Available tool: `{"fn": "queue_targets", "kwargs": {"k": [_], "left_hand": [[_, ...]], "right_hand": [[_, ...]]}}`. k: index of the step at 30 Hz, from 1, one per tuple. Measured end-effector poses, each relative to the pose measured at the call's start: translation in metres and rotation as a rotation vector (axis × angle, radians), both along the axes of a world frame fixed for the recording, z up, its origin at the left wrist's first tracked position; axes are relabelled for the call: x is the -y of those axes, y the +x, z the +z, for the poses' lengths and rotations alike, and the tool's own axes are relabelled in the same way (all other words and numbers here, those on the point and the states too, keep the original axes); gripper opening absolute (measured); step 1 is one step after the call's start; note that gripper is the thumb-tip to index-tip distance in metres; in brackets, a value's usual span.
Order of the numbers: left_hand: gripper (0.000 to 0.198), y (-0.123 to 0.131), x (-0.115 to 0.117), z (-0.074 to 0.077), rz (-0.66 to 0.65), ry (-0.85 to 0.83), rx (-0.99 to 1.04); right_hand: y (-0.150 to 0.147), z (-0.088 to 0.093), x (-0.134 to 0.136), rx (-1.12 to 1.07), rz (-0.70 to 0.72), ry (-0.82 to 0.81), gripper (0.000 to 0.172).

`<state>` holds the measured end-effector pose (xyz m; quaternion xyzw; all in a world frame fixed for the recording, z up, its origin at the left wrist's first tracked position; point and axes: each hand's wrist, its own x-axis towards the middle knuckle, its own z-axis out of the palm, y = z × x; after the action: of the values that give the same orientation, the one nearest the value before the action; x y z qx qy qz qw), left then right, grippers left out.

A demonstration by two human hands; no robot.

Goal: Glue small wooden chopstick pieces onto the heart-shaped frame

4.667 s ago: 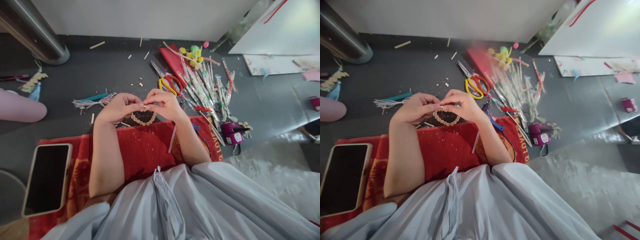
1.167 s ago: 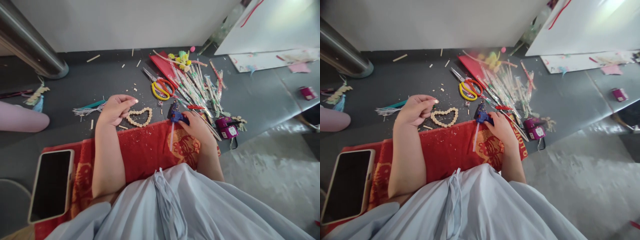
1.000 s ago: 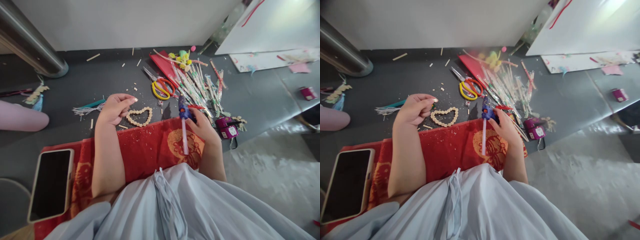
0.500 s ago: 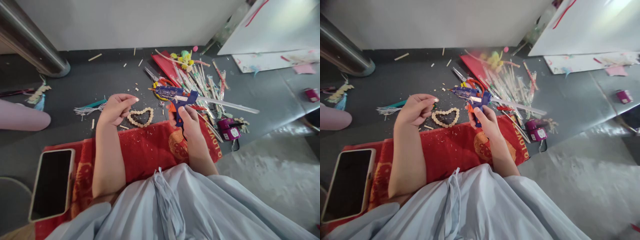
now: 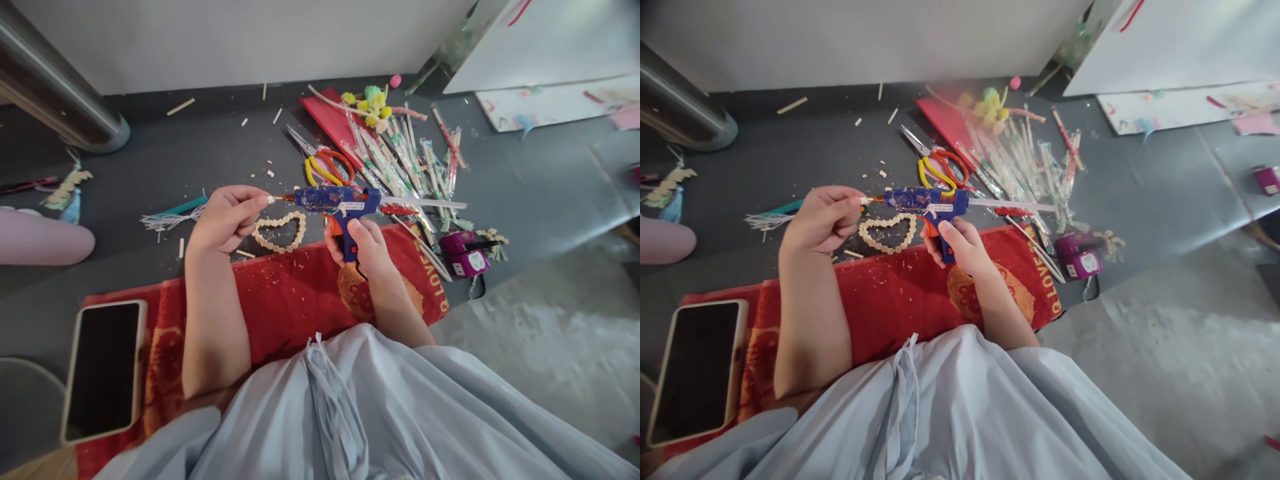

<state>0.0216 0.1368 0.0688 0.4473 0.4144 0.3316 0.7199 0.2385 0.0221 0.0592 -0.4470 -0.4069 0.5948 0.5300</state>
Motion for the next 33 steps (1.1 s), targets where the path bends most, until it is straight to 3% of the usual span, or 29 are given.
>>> {"fn": "queue_targets", "kwargs": {"k": [11, 17, 33], "left_hand": [[0.008, 0.0013, 0.0021, 0.0027, -0.018, -0.014, -0.014], [0.017, -0.0001, 0.0002, -0.0017, -0.056, -0.005, 0.033], [0.009, 0.0019, 0.0021, 0.0042, -0.015, -0.026, -0.038]], "right_hand": [[0.0007, 0.0028, -0.0007, -0.013, 0.04, -0.032, 0.045], [0.0009, 0.0042, -0.0004, 0.016, 0.041, -0.055, 0.047], [0.0031, 0.0008, -0.0015, 0.024, 0.052, -0.029, 0.046]]}}
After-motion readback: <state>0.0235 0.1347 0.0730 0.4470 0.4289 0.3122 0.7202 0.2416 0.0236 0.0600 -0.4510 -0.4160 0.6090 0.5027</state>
